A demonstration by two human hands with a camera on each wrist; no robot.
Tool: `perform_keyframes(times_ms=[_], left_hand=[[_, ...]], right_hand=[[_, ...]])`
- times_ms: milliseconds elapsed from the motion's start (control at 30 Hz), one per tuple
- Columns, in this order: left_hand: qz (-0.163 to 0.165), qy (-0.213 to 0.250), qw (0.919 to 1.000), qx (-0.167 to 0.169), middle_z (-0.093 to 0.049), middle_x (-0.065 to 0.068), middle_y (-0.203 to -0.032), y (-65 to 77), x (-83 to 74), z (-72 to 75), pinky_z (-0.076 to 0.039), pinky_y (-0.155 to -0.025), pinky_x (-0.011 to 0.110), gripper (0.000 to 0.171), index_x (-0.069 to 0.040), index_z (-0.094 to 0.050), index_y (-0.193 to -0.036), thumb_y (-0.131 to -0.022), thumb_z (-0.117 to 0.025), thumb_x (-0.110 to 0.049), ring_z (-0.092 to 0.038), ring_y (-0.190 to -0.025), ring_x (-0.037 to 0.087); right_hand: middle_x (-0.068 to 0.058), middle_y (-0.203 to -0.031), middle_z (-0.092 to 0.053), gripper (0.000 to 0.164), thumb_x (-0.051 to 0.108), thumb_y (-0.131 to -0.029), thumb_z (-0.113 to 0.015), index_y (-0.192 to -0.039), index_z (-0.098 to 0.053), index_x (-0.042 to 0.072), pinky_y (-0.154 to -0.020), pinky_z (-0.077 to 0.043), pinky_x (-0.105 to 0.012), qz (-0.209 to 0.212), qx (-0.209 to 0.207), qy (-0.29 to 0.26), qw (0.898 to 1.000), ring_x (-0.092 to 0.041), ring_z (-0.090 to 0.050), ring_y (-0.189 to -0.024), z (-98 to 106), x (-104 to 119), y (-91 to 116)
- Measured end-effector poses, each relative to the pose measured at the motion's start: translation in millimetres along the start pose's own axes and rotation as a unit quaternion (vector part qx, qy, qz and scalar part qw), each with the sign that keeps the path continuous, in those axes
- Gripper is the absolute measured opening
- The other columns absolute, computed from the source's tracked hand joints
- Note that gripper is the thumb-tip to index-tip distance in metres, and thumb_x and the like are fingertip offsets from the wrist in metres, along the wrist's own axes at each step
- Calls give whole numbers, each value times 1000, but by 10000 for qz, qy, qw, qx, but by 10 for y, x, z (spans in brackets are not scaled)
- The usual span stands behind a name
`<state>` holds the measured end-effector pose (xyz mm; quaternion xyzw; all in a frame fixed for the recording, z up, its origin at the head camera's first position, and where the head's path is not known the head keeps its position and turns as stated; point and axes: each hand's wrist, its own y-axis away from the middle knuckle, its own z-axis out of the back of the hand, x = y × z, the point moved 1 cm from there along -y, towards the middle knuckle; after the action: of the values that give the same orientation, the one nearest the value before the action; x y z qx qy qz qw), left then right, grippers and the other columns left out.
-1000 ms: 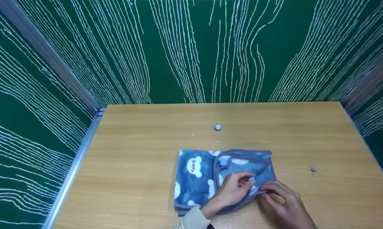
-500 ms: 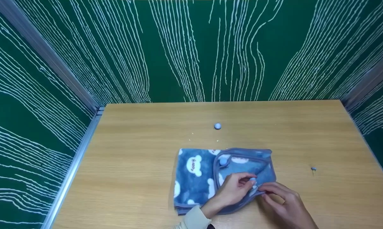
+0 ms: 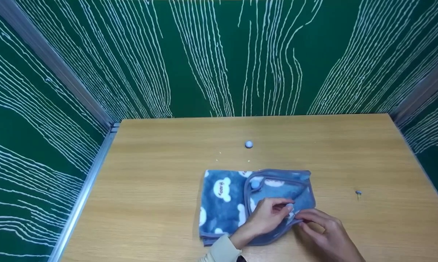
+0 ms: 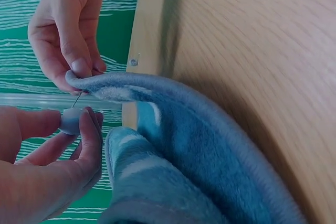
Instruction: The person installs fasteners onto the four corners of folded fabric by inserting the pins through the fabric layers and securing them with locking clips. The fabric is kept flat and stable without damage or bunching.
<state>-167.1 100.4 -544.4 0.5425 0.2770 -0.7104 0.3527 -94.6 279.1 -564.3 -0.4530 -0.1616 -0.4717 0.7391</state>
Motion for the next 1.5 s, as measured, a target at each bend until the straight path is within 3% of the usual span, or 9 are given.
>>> perform_keyframes(times_ms=[167, 433, 567, 667, 800, 967, 1133, 1367, 1500], left_hand=[[-22, -329, 9994, 39, -69, 2, -109, 18, -18, 1, -48, -69, 12, 25, -6, -69, -113, -94, -60, -18, -63, -81, -2], [-157, -977, 9951, -41, -71, -2, -98, 56, -9, -70, -45, -63, 8, 23, -7, -72, -109, -91, -65, -19, -58, -73, -9], [-72, -782, 9969, -52, -69, -4, -85, 56, 1, -73, -46, -61, 9, 21, -7, -72, -106, -89, -67, -19, -56, -67, -8], [-56, -512, 9987, -32, -66, -4, -78, 48, 0, -72, -46, -61, 10, 20, -6, -71, -105, -89, -67, -18, -55, -65, -7], [-86, -351, 9993, -12, -65, -4, -77, 43, -13, -71, -46, -61, 11, 21, -4, -70, -105, -90, -66, -19, -54, -65, -6], [-133, -417, 9990, 32, -66, -3, -81, 46, -12, -73, -46, -63, 11, 22, -4, -69, -105, -90, -65, -19, -55, -67, -6], [-212, -517, 9984, 67, -66, -3, -83, 68, -13, -108, -46, -63, 10, 22, -4, -69, -105, -90, -65, -19, -56, -68, -6], [113, -561, 9983, 121, -64, -8, -82, 112, -7, -176, -46, -61, 10, 23, -5, -68, -106, -89, -66, -21, -56, -68, -7], [172, -758, 9967, 242, -65, -9, -81, 133, 3, -228, -45, -60, 9, 22, -6, -68, -105, -90, -65, -22, -56, -66, -7]], right_hand=[[-4, -96, -69, 42, -17, -64, -77, -97, -72, 8, -83, -46, -12, 72, 69, -71, 9999, -14, -66, -90, 6, -17, -7], [-1, -92, -65, 39, -16, -67, -76, -95, -69, 9, -71, -52, -18, -520, 98, -71, 9986, -7, -64, -88, -34, -45, 28], [6, -93, -63, 38, -12, -69, -76, -95, -68, 14, -70, -53, -19, -972, 126, -67, 9952, -7, -64, -87, -44, -4, 15], [9, -95, -63, 39, -11, -70, -77, -96, -68, 17, -70, -53, -20, -1078, 107, -25, 9941, -7, -64, -88, -39, 27, 0], [7, -96, -63, 40, -12, -69, -77, -96, -68, 16, -71, -53, -21, -997, 97, -62, 9949, -9, -64, -89, -24, 38, -4], [10, -94, -61, 37, -8, -73, -76, -96, -67, 20, -71, -54, -22, -1257, 311, -47, 9916, -7, -64, -87, -1, 32, 13], [7, -94, -62, 37, -9, -72, -76, -96, -67, 18, -70, -53, -21, -841, 357, -135, 9957, -8, -63, -85, 37, 28, 34], [-1, -92, -63, 43, -19, -65, -75, -97, -66, 9, -71, -48, -14, 26, 415, -347, 9985, -11, -62, -80, 77, -34, 87], [0, -89, -63, 47, -20, -60, -76, -95, -66, 10, -68, -46, -13, 177, 406, -321, 9985, -10, -60, -76, 103, -40, 103]])
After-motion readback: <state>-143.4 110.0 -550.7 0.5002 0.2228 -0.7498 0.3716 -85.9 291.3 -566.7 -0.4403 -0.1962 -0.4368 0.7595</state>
